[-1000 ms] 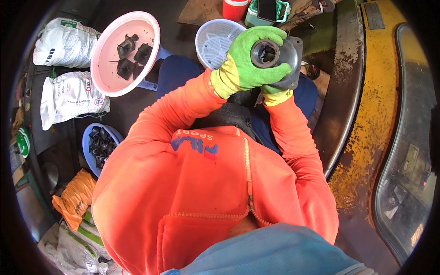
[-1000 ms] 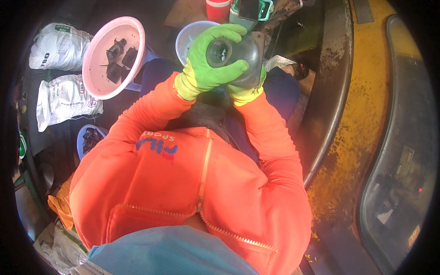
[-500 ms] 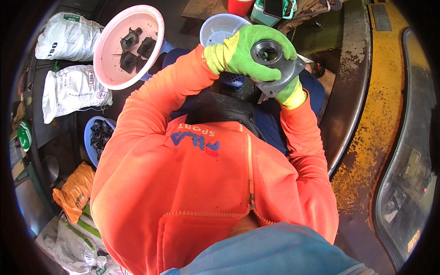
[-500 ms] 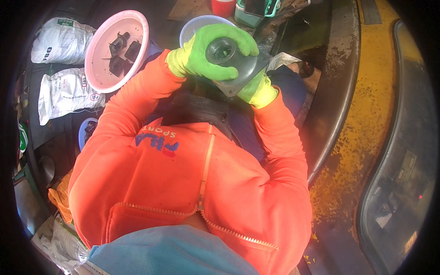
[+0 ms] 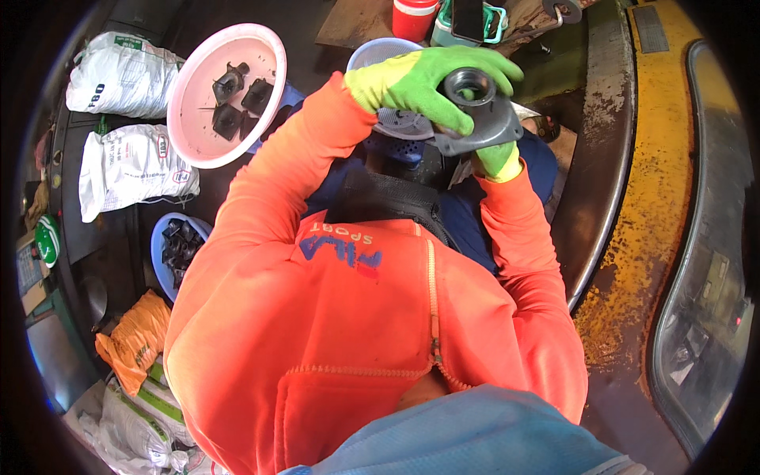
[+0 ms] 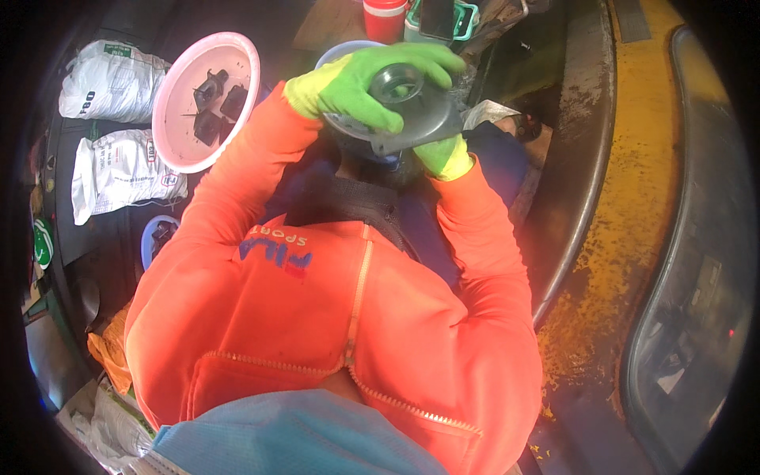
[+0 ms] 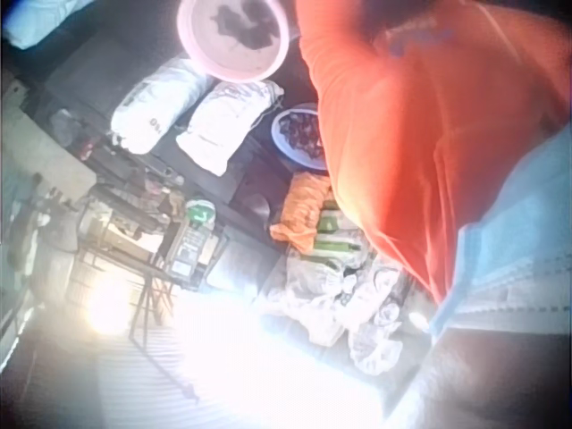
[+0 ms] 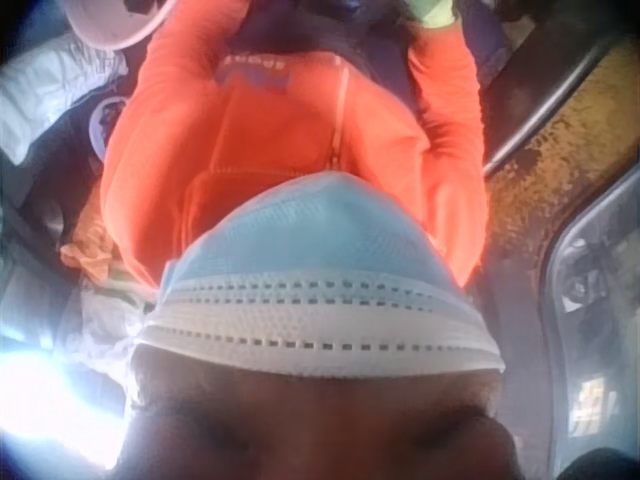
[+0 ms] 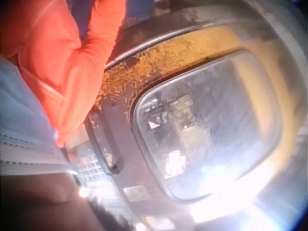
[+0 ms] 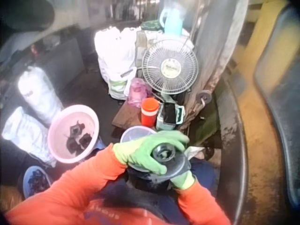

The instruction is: The person sits on the floor and repeatedly picks up small black molded parts from a pink basin, wipes each one with a green cloth, and places them into a white strainer. The person also briefly handles a black tray containing small metal pieces.

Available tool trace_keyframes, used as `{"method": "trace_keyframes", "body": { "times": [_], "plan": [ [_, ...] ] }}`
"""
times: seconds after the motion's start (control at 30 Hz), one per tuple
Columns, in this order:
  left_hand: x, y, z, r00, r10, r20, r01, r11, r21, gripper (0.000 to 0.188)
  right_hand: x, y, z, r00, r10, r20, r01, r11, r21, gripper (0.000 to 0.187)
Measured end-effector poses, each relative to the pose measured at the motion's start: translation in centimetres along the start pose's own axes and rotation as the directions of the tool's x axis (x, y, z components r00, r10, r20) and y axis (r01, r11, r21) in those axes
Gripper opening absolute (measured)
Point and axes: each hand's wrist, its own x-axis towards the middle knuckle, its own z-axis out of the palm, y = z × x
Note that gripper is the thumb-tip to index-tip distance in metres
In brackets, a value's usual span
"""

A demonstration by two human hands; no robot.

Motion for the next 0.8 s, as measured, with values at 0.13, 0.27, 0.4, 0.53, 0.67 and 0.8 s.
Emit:
{"method": "trace_keyframes", "body": {
  "times": [0.13,0.27,0.4,0.53,0.67,0.8],
  "plan": [
    [-0.4,1.3,3.1,0.942,0.059,-0.332,-0.022,0.993,0.114,0.053,1.4,-1.6,-0.2,0.994,0.048,-0.096,-0.035,0.990,0.133,0.037],
    [-0.2,2.1,7.2,0.728,-0.148,-0.670,0.201,0.980,0.002,0.049,0.8,-2.5,0.9,0.963,0.098,-0.250,-0.050,0.980,0.191,0.029],
    [0.4,2.8,8.7,0.608,-0.180,-0.773,0.296,0.955,0.010,0.046,0.7,-2.4,0.7,0.949,0.084,-0.304,-0.105,0.993,-0.053,0.029],
    [0.4,3.1,8.8,0.595,-0.088,-0.799,0.261,0.961,0.088,0.044,1.0,-2.8,0.2,0.963,0.061,-0.261,-0.106,0.981,-0.162,0.031],
    [-0.5,2.3,7.6,0.680,-0.028,-0.733,0.225,0.959,0.172,0.041,1.5,-3.2,0.1,0.978,0.020,-0.208,-0.053,0.986,-0.157,0.034],
    [-1.3,1.7,6.2,0.791,-0.023,-0.611,0.151,0.976,0.159,0.040,1.6,-3.7,-0.2,0.995,0.075,-0.059,-0.071,0.996,0.059,0.040]
  ]
}}
